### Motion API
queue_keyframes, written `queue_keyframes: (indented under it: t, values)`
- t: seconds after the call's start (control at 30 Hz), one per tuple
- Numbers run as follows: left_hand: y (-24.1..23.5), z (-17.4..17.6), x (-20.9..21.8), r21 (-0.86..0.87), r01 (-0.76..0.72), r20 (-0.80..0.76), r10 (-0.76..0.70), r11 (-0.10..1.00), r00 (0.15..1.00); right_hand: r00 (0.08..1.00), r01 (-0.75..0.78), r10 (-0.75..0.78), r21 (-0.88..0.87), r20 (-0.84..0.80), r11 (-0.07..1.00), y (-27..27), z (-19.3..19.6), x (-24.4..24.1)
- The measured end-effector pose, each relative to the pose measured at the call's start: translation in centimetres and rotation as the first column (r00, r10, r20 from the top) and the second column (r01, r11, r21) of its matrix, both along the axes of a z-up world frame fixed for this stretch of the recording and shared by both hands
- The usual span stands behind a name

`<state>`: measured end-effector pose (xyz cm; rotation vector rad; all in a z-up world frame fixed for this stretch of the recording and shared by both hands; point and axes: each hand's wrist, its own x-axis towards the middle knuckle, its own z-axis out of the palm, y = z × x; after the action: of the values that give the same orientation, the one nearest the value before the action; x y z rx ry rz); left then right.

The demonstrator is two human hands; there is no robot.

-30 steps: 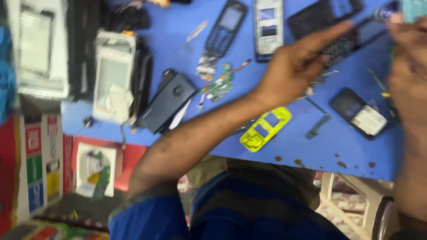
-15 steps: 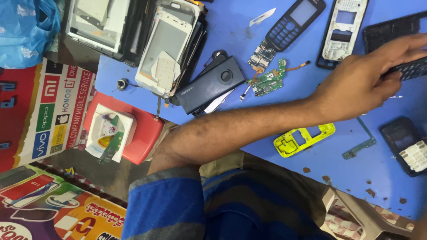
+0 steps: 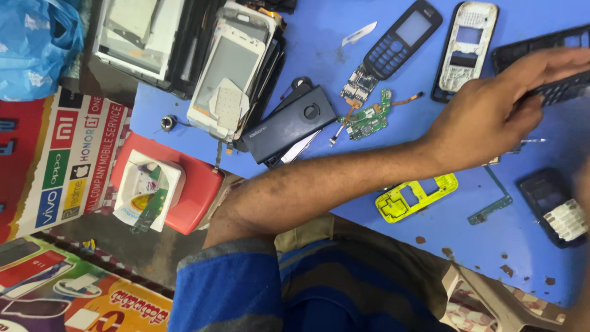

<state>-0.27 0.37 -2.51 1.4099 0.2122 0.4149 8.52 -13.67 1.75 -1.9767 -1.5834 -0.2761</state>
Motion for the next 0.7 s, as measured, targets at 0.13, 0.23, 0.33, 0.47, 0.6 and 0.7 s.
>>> queue_keyframes:
  t: [0.13, 0.23, 0.33, 0.47, 0.6, 0.7]
  values:
    - [-0.3, -0.4, 0.0, -0.017, 0.024, 0.027, -0.024, 1.000, 0.999, 1.000, 0.004, -0.004, -0.008, 0.000, 1.000, -0.1, -0.2, -0.2]
    - [-0.6, -0.8, 0.0, 0.044, 0.000, 0.026, -0.001, 0.999, 1.000, 1.000, 0.008, -0.008, -0.017, 0.006, 1.000, -0.5, 0.0, -0.3]
    - [-0.6, -0.6, 0.1, 0.148, -0.031, 0.002, 0.031, 0.988, 1.000, 1.000, 0.003, -0.003, -0.009, 0.011, 1.000, -0.4, 0.4, 0.1]
    - [-0.5, -0.4, -0.1, 0.116, -0.026, 0.038, 0.022, 0.993, 0.999, 1.000, 0.003, -0.003, -0.004, 0.002, 1.000, -0.1, 0.2, 0.1]
    - [-0.4, -0.4, -0.4, -0.024, 0.010, 0.050, -0.009, 1.000, 0.999, 1.000, 0.005, -0.005, -0.012, 0.009, 1.000, -0.7, 0.4, -0.4]
    - [-0.8, -0.9, 0.0, -0.070, 0.009, 0.080, -0.004, 0.998, 0.997, 1.000, 0.003, -0.002, -0.024, 0.029, 1.000, -1.5, 0.9, -0.2]
